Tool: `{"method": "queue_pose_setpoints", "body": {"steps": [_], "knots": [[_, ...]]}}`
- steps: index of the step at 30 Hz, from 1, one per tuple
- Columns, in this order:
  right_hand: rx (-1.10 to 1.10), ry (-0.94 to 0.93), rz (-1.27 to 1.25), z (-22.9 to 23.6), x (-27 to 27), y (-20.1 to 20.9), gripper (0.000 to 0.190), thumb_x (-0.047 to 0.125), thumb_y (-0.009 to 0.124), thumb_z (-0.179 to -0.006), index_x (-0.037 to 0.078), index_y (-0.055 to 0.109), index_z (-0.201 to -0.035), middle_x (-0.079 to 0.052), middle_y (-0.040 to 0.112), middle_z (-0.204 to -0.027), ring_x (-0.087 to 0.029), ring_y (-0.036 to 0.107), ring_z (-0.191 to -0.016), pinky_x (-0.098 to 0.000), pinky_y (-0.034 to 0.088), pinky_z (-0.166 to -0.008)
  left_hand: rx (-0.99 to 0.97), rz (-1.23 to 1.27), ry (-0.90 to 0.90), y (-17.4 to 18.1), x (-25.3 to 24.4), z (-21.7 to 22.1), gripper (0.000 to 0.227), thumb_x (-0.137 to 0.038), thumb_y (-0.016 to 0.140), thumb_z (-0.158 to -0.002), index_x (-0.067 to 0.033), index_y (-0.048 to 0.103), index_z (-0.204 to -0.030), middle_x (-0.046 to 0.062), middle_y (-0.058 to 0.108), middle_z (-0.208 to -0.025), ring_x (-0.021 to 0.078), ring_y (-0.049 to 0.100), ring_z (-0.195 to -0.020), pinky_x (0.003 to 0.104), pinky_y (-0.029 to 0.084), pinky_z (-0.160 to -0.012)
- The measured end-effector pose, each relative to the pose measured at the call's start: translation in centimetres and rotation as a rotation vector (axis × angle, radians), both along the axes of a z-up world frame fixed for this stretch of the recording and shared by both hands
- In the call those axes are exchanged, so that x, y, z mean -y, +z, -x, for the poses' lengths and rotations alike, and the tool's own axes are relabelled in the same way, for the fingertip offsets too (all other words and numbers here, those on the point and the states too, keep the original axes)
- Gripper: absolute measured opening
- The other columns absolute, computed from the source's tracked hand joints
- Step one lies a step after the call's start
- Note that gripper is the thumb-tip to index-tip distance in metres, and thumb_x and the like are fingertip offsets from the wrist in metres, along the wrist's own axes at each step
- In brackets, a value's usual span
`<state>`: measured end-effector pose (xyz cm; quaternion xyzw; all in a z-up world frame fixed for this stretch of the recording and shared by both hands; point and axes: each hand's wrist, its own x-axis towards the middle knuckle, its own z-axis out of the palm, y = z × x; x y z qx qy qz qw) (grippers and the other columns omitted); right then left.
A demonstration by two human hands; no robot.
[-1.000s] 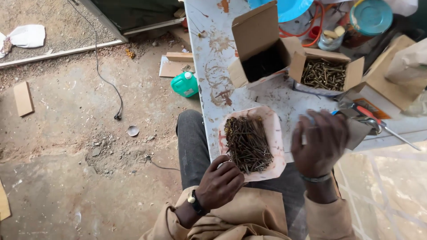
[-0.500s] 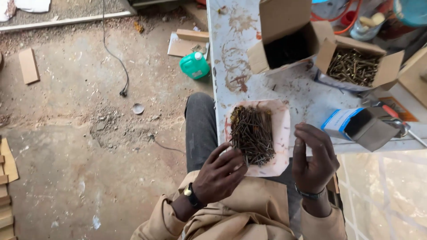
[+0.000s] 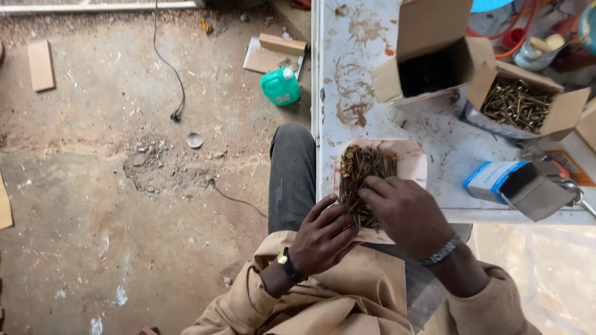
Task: Sorting through a container of mixed nails and screws to pick out specific fasteners on a workbench.
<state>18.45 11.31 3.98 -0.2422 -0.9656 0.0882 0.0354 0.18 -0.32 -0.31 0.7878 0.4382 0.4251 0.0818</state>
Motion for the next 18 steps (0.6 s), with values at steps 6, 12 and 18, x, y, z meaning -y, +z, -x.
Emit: {"method": "queue_pose_setpoints", "body": {"steps": [6,12,18], "knots": [[-0.049,-0.039,0.097,-2.0,0.1,-0.1,0.037,0.001,0.06,-0.088,0.005,0.069,-0.124,-0.015,0.067,-0.135,-0.032,0.07,-0.11,-0.0433,0.06,-0.078,0.022,-0.014,-0.017,0.1,-0.2,-0.1,0.013,-0.009,0.061,-0.104,0.0011,0.064,-0.097,0.017,0.068,-0.102,0.0339,0.063,-0.103,0.057,0.045,-0.112],[-0.019,-0.168,-0.041,-0.5,-1.6,0.2,0.025,-0.004,0.064,-0.09,0.002,0.068,-0.113,-0.014,0.072,-0.108,-0.031,0.072,-0.078,-0.0423,0.062,-0.053,0.016,-0.005,-0.007,0.4,-0.1,-0.1,0.013,-0.011,0.059,-0.105,0.0002,0.063,-0.099,0.017,0.066,-0.102,0.0337,0.062,-0.103,0.056,0.044,-0.113],[0.137,-0.141,-0.05,1.2,-2.6,-0.5,0.015,0.028,0.059,-0.104,0.017,0.069,-0.107,-0.002,0.07,-0.095,-0.02,0.074,-0.078,-0.0315,0.062,-0.055,0.07,-0.156,0.111,-2.3,-0.3,-1.3,0.014,-0.02,0.066,-0.099,-0.0066,0.063,-0.095,0.01,0.061,-0.09,0.0328,0.067,-0.102,0.059,0.049,-0.11]]}}
